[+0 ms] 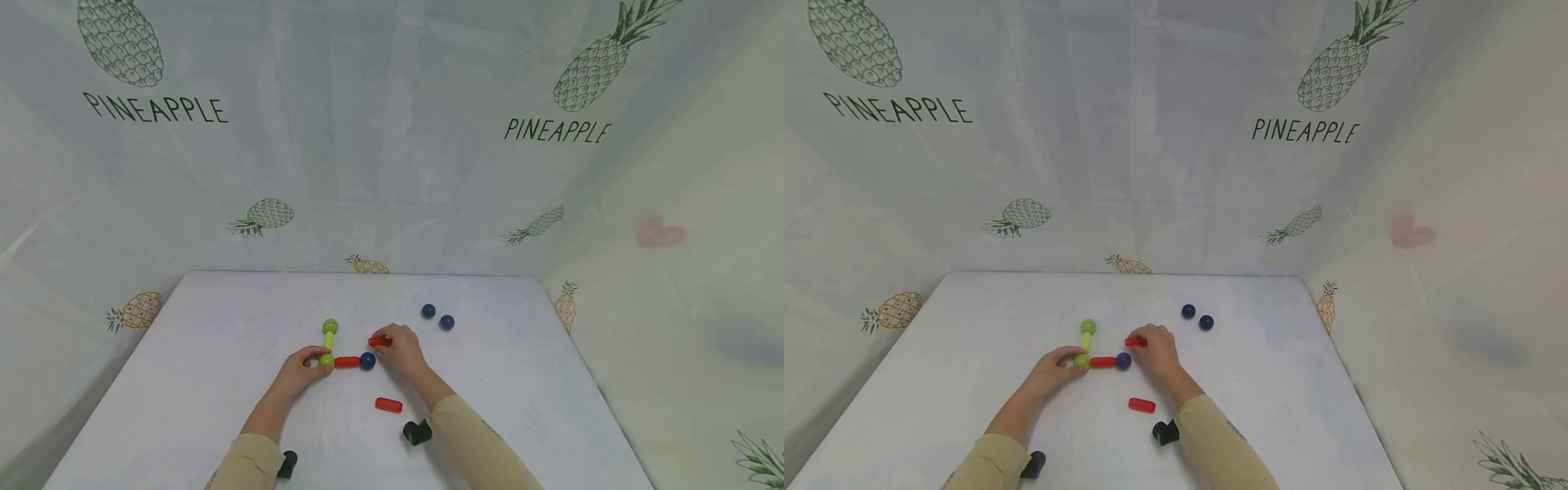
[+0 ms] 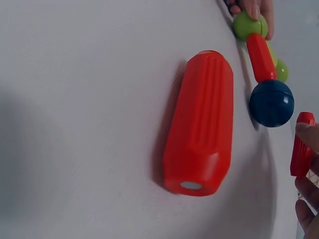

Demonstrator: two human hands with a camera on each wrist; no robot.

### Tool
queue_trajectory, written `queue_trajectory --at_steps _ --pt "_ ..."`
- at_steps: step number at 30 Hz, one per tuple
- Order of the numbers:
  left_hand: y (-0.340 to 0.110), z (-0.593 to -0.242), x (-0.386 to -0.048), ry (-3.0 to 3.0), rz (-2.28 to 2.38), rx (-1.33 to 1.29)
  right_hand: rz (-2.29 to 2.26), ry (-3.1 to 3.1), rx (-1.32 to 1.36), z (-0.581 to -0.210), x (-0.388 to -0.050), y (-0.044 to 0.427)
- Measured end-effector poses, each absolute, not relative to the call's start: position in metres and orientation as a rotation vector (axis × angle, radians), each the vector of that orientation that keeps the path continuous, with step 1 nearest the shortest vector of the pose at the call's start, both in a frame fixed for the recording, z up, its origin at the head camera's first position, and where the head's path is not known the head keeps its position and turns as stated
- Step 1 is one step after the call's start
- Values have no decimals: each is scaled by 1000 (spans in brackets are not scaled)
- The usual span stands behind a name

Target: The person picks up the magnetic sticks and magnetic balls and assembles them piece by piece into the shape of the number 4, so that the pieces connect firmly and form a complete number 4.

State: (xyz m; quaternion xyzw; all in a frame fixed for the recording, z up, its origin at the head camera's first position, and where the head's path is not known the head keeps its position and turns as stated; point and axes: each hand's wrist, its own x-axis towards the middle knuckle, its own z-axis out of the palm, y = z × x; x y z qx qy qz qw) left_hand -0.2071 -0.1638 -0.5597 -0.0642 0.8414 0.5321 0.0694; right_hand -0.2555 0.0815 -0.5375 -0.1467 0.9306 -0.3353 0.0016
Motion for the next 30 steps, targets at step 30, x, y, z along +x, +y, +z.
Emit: queue_trajectory --at_steps 30 --pt "-163 -559 -207 2550 1591 -209 -1255 2729 -407 -538 -268 63"
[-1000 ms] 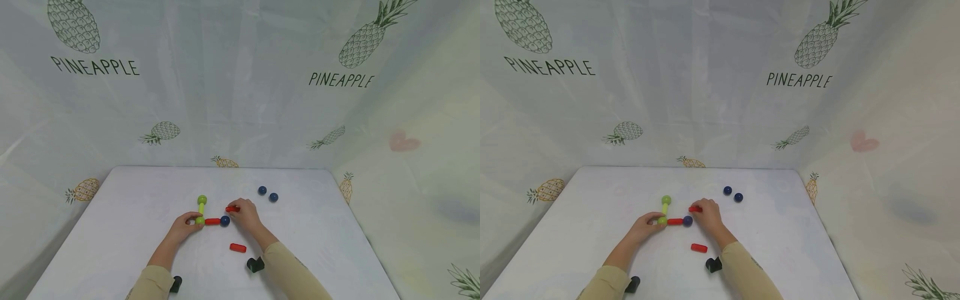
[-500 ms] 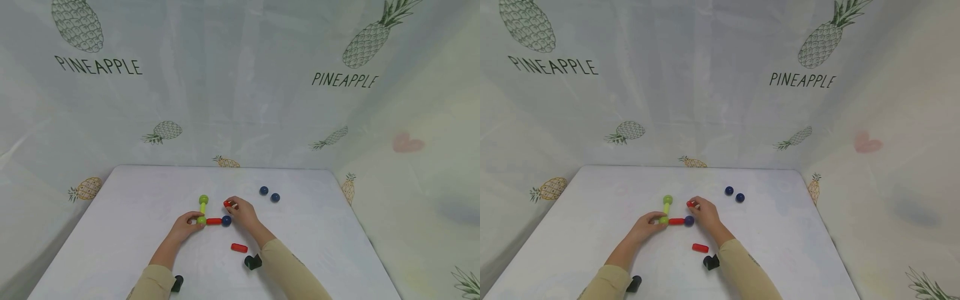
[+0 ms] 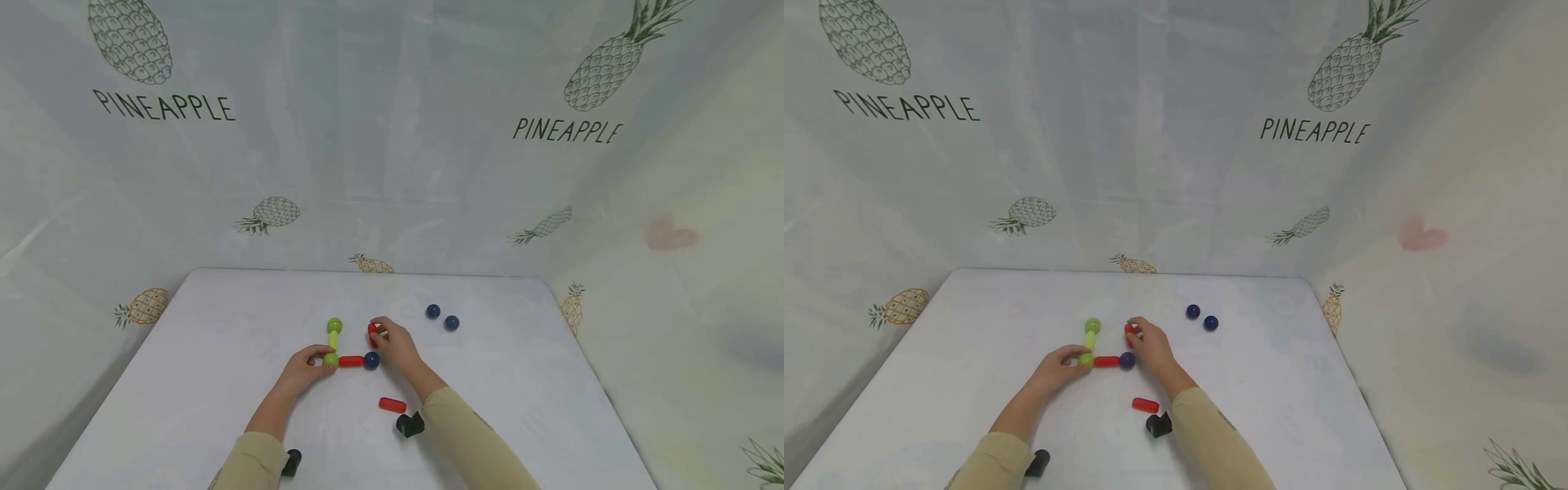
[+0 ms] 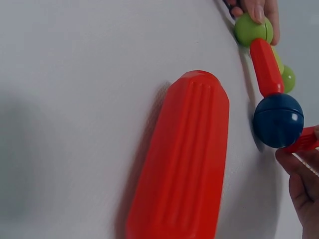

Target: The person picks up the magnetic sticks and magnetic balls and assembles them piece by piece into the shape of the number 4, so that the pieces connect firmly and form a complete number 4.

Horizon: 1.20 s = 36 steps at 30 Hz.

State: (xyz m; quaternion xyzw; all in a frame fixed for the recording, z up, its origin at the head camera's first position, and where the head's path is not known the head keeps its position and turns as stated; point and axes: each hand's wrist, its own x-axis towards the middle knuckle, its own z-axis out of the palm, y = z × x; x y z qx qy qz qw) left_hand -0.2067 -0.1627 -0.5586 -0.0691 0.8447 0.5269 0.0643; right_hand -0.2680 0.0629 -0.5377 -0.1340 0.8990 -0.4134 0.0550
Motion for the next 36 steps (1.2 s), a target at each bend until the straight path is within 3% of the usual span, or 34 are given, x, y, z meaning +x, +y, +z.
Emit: queue_trajectory --at_steps 36 --pt "-160 -556 -206 2566 1575 -217 -1307 2662 -284 -552 -272 55"
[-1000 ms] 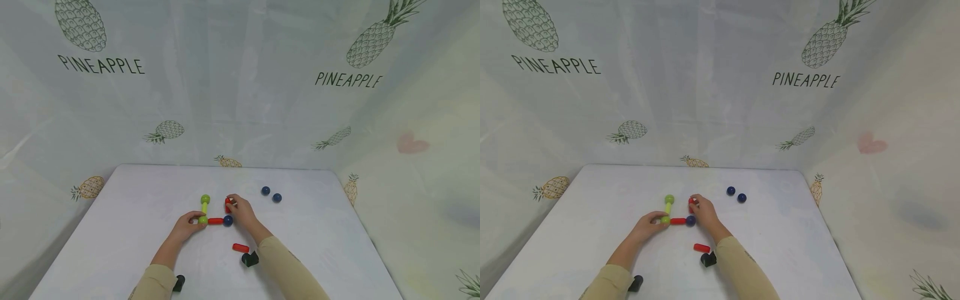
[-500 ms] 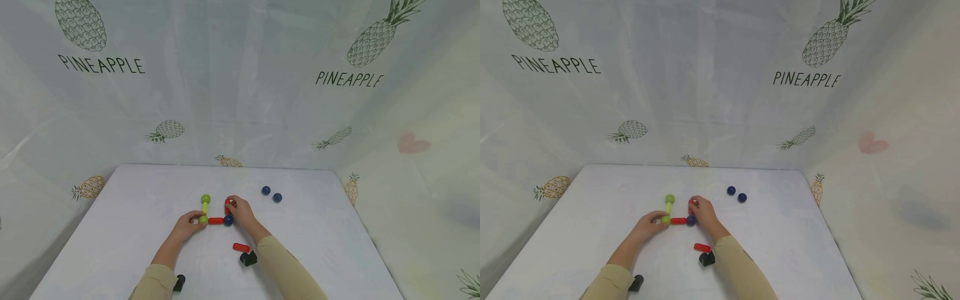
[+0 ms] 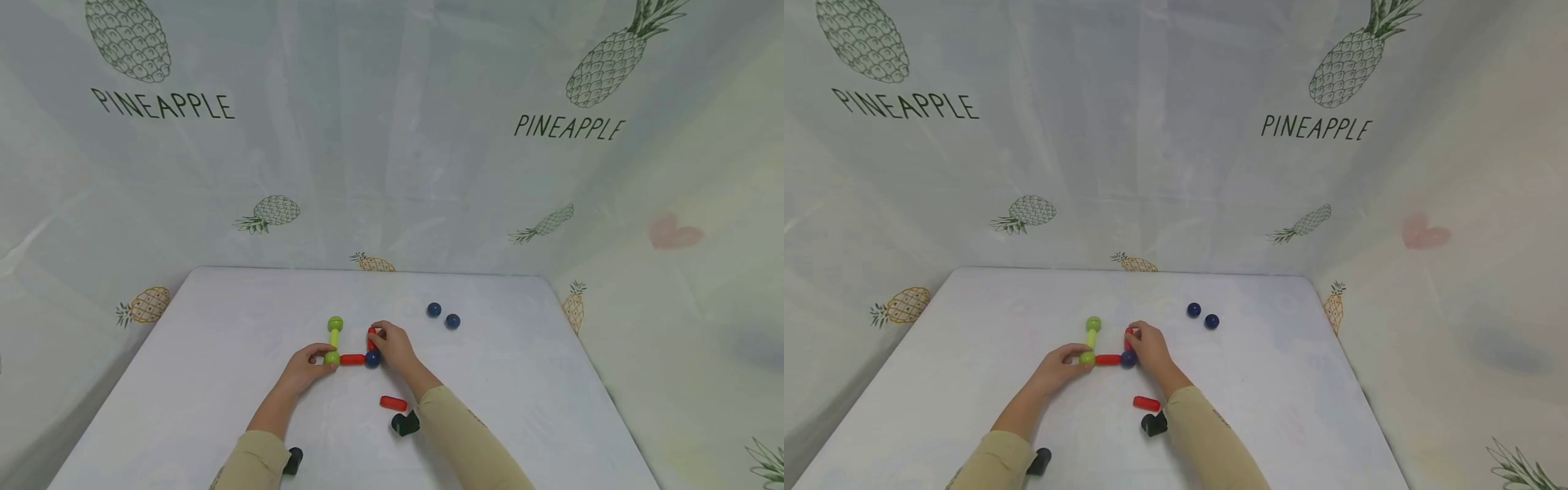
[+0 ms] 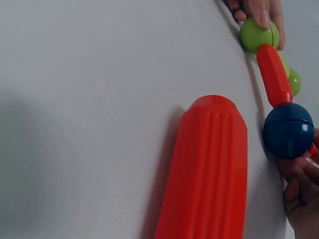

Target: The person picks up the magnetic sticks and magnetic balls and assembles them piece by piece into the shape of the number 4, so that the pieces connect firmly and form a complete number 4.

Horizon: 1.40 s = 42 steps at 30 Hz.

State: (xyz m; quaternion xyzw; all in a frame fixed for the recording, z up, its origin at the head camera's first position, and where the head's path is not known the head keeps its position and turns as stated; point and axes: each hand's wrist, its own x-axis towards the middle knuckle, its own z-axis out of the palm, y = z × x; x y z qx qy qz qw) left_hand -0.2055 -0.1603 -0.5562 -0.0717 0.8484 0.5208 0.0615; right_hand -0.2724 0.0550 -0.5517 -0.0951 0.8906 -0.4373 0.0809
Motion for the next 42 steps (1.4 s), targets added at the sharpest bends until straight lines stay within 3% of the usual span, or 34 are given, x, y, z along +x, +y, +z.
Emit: queue_trajectory --at_steps 42 --pt "-163 -564 -210 2571 1553 -214 -1359 2729 -239 -549 -263 66"
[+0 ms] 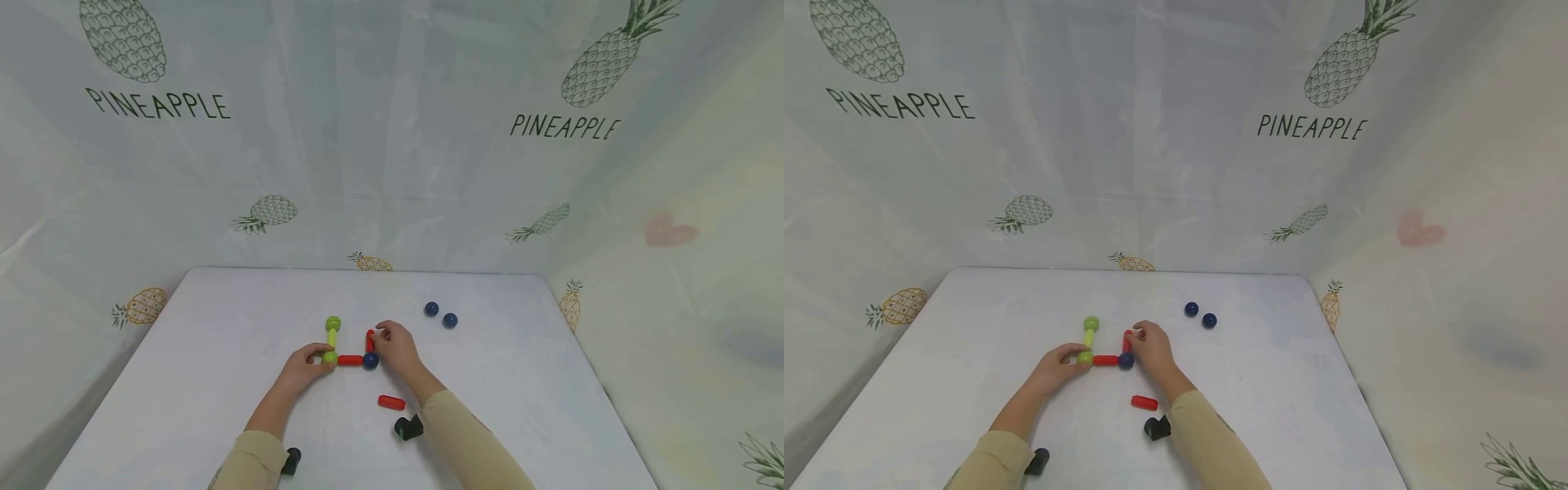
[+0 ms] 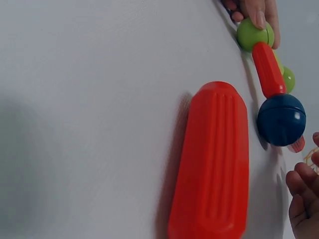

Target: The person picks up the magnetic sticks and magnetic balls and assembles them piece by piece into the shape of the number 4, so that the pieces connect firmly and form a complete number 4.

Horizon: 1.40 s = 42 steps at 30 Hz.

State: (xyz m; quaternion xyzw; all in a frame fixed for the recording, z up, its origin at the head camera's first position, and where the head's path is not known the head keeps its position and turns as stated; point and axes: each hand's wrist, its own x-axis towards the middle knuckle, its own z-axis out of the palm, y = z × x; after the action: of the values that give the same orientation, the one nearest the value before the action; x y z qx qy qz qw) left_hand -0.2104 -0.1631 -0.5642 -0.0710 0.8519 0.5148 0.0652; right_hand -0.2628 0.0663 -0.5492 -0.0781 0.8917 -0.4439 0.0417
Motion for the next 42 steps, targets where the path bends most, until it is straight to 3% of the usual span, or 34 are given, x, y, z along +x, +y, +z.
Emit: queue_trajectory --at_steps 42 --pt "-161 -555 -205 2579 1556 -182 -1323 3171 -134 -542 -264 158"
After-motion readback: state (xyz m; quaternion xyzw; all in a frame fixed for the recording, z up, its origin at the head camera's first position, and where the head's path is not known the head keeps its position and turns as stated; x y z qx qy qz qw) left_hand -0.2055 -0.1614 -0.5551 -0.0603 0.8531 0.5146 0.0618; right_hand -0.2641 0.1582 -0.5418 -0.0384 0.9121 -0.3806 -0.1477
